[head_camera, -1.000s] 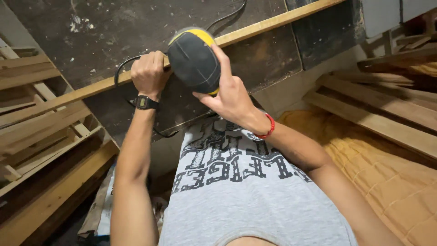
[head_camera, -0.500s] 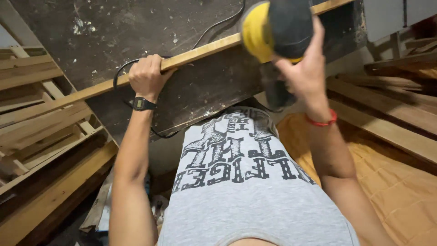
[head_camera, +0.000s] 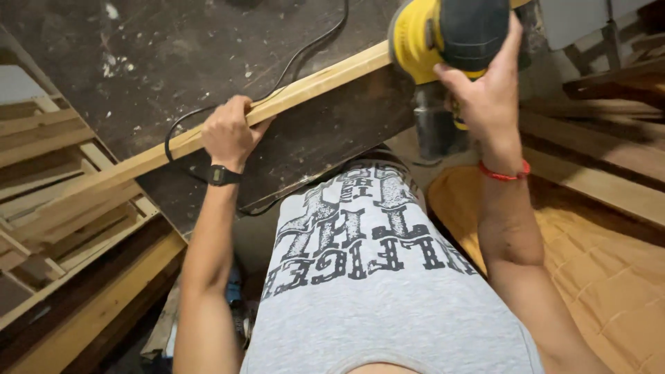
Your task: Sanding a wooden plank using an orbital sander
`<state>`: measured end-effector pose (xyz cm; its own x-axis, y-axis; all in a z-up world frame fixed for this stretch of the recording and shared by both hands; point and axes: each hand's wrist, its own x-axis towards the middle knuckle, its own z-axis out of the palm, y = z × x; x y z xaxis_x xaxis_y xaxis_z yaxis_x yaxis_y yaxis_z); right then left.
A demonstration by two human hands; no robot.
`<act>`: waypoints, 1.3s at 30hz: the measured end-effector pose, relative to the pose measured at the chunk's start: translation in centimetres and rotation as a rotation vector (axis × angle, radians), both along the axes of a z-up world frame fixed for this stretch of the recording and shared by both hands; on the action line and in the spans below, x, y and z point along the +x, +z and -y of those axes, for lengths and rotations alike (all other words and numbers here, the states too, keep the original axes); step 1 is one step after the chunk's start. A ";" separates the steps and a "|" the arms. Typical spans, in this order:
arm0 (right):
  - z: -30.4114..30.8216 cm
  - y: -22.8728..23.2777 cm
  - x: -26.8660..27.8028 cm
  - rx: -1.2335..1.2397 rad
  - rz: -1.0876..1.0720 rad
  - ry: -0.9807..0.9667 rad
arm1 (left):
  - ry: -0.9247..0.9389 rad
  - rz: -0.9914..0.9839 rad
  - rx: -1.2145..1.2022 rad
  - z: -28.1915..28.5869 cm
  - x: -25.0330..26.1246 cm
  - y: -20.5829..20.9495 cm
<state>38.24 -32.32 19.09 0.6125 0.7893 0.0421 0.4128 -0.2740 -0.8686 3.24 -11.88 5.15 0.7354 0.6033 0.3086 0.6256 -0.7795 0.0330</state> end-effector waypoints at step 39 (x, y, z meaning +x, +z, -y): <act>5.0 -4.5 13.9 -0.257 0.249 -0.158 | -0.028 -0.123 0.047 -0.4 -0.3 -1.5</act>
